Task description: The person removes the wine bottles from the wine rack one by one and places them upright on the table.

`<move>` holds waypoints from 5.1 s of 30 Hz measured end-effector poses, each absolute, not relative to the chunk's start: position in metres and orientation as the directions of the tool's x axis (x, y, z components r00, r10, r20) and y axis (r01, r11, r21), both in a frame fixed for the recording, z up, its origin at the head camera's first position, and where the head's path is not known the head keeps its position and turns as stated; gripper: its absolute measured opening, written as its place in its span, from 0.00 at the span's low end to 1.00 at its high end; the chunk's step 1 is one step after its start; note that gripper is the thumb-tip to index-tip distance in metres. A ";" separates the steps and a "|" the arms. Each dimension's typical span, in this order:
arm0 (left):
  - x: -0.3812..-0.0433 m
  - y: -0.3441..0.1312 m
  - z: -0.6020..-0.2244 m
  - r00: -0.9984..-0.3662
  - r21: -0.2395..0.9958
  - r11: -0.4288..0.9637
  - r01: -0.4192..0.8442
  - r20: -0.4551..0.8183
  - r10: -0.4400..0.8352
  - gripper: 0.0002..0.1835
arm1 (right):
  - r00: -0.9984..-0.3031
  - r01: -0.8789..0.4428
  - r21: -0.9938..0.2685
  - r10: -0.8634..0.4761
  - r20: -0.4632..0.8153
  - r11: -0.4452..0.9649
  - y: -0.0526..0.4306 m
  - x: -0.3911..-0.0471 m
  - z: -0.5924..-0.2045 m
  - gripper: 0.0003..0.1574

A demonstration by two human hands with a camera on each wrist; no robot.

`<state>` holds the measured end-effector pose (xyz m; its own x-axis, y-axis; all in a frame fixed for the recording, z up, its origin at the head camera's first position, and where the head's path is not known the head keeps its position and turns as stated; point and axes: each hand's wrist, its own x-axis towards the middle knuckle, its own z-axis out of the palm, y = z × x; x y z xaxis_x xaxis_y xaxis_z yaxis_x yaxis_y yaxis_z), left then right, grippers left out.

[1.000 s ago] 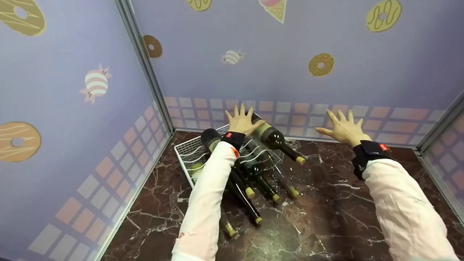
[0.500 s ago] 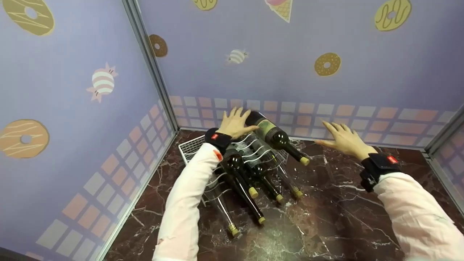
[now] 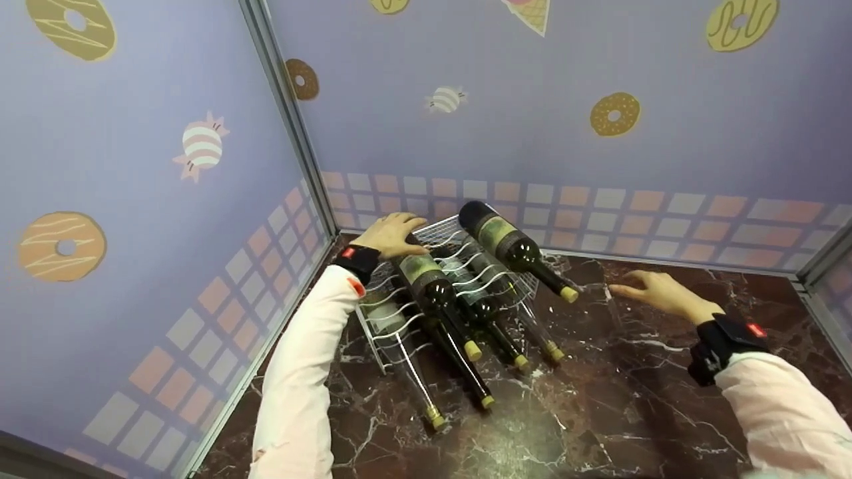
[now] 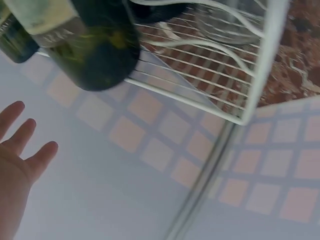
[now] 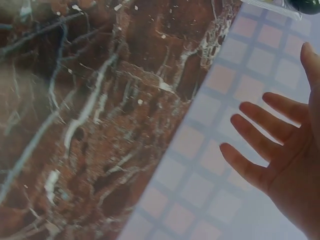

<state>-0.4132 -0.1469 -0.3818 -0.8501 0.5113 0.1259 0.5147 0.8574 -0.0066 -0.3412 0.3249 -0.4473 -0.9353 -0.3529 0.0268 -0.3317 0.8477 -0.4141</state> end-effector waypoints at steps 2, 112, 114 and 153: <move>-0.412 -0.151 -0.383 -0.843 -0.010 0.849 0.528 0.118 0.525 0.39 | -0.936 -0.324 -0.443 -0.352 0.021 0.836 0.328 -0.335 -0.454 0.30; -0.407 0.051 -0.582 -0.845 0.879 -0.116 0.463 0.477 0.242 0.44 | -0.924 -0.357 -0.624 -0.362 0.125 0.696 0.325 -0.312 -0.469 0.14; -0.411 0.057 -0.601 -0.832 0.870 -0.125 0.476 0.492 0.257 0.44 | -0.913 -0.387 -0.615 -0.377 0.154 0.687 0.322 -0.313 -0.463 0.13; -0.261 0.083 -0.475 -0.829 0.948 -0.162 0.274 0.318 0.460 0.39 | -0.884 -0.460 -0.880 -0.150 0.442 0.121 0.195 -0.304 -0.394 0.10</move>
